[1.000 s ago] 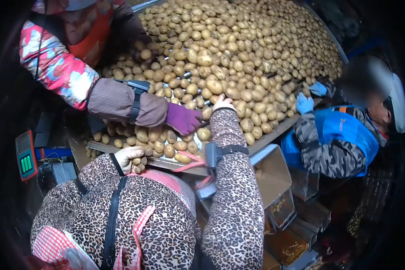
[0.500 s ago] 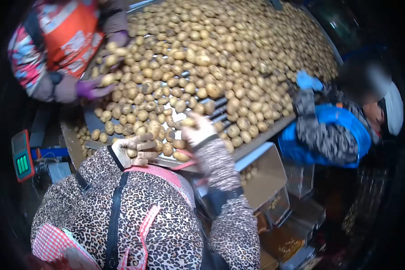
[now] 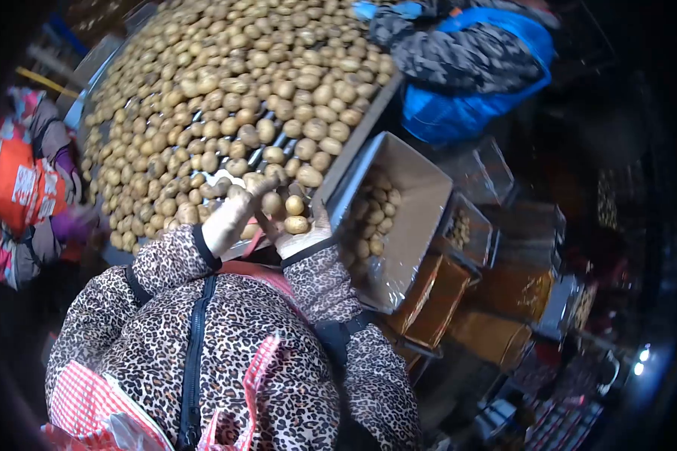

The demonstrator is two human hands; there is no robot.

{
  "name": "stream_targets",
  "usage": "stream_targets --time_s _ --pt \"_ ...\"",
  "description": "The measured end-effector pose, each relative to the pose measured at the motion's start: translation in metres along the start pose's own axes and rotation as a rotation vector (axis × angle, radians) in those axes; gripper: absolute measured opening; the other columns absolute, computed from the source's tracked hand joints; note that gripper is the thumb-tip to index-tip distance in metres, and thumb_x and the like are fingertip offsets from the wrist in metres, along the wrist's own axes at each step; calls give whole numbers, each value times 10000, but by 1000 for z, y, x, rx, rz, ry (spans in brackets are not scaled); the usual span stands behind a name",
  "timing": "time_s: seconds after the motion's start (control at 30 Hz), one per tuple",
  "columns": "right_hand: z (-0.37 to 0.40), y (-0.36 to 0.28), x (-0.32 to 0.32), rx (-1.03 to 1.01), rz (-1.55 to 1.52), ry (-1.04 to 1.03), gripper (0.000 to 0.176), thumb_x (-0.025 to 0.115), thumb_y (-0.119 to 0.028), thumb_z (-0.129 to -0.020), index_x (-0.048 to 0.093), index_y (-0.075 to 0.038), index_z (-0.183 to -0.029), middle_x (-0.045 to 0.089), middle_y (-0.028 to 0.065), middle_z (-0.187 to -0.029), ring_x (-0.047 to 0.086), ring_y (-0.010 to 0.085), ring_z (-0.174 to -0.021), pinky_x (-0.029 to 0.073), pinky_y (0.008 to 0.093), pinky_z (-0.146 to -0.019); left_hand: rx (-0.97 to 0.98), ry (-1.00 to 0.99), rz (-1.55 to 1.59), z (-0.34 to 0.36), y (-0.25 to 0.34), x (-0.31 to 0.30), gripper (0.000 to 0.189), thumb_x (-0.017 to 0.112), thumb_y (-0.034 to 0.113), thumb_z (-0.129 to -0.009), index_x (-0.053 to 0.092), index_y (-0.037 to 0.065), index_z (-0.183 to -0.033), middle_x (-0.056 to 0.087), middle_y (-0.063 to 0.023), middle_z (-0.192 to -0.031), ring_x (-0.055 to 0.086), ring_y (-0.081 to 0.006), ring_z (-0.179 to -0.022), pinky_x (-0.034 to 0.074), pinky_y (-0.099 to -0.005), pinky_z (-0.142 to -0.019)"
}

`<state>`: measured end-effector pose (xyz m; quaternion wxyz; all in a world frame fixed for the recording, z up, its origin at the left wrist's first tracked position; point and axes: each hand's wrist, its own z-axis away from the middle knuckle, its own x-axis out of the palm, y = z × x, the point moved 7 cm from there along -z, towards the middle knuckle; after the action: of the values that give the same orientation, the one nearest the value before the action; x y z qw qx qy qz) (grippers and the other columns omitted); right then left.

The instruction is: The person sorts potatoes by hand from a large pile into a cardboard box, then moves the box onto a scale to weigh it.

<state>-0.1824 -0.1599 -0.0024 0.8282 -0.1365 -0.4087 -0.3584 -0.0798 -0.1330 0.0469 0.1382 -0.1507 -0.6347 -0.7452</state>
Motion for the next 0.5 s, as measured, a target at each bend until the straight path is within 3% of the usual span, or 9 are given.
stream_targets --time_s 0.07,0.1,0.13,0.17,0.27,0.33,0.4,0.43,0.5 --pt "18 -15 2 27 -57 -313 544 332 -510 -954 514 -108 -1272 530 126 -1312 483 357 -1207 386 629 -987 -114 -163 -31 -3 -3 35 757 413 537 -945 206 51 -1488 251 -122 -1522 293 -221 -1363 292 -353 -1072" --pt "20 -28 -12 10 -109 -227 512 358 -484 -958 521 -102 -1258 537 128 -1302 513 339 -1179 438 609 -947 -102 -158 5 -6 -3 39 776 412 552 -938 200 47 -1487 240 -124 -1528 279 -214 -1373 273 -373 -1084" --pt "28 -41 -15 22 -174 -370 494 367 -471 -962 548 -94 -1225 559 134 -1270 557 327 -1122 501 560 -873 -92 -152 44 -9 -3 41 795 411 568 -931 194 43 -1487 230 -126 -1533 264 -208 -1383 254 -393 -1095" --pt "31 -57 -31 -17 -225 -350 483 373 -463 -965 559 -89 -1208 570 139 -1251 570 328 -1098 515 539 -840 -93 -116 70 -14 -11 37 822 446 580 -911 206 41 -1482 210 -130 -1541 247 -210 -1392 254 -417 -1093" --pt "65 -114 -40 -289 -205 -281 396 499 -392 -929 592 -64 -1131 630 135 -1044 602 311 -976 539 479 -777 -80 -122 220 -21 -12 30 774 565 506 -875 316 26 -1430 390 -161 -1435 378 -264 -1321 276 -420 -1103" --pt "74 -192 -68 -489 -254 -190 401 529 -371 -911 586 -28 -1112 627 135 -989 600 308 -948 543 478 -772 -153 -138 271 -13 -29 7 698 592 442 -877 379 7 -1379 499 -167 -1328 482 -266 -1231 337 -428 -1076" --pt "83 -279 -89 -585 -274 -286 420 530 -332 -907 546 8 -1153 627 136 -963 602 288 -932 540 487 -792 -287 -51 192 1 -41 -7 613 630 365 -867 432 23 -1336 563 -163 -1237 548 -282 -1140 410 -441 -1007" --pt "91 -320 -88 -591 -264 -391 439 520 -307 -909 513 25 -1196 627 134 -954 605 270 -929 536 496 -813 -232 -45 34 8 -57 -24 580 624 351 -873 448 22 -1318 565 -154 -1239 552 -280 -1131 412 -434 -1002" --pt "92 -386 -74 -735 -191 -303 433 524 -298 -907 517 17 -1204 627 135 -988 609 275 -937 532 484 -822 54 -149 -530 21 -39 -33 508 604 315 -893 478 12 -1281 567 -137 -1249 550 -267 -1132 416 -418 -994"
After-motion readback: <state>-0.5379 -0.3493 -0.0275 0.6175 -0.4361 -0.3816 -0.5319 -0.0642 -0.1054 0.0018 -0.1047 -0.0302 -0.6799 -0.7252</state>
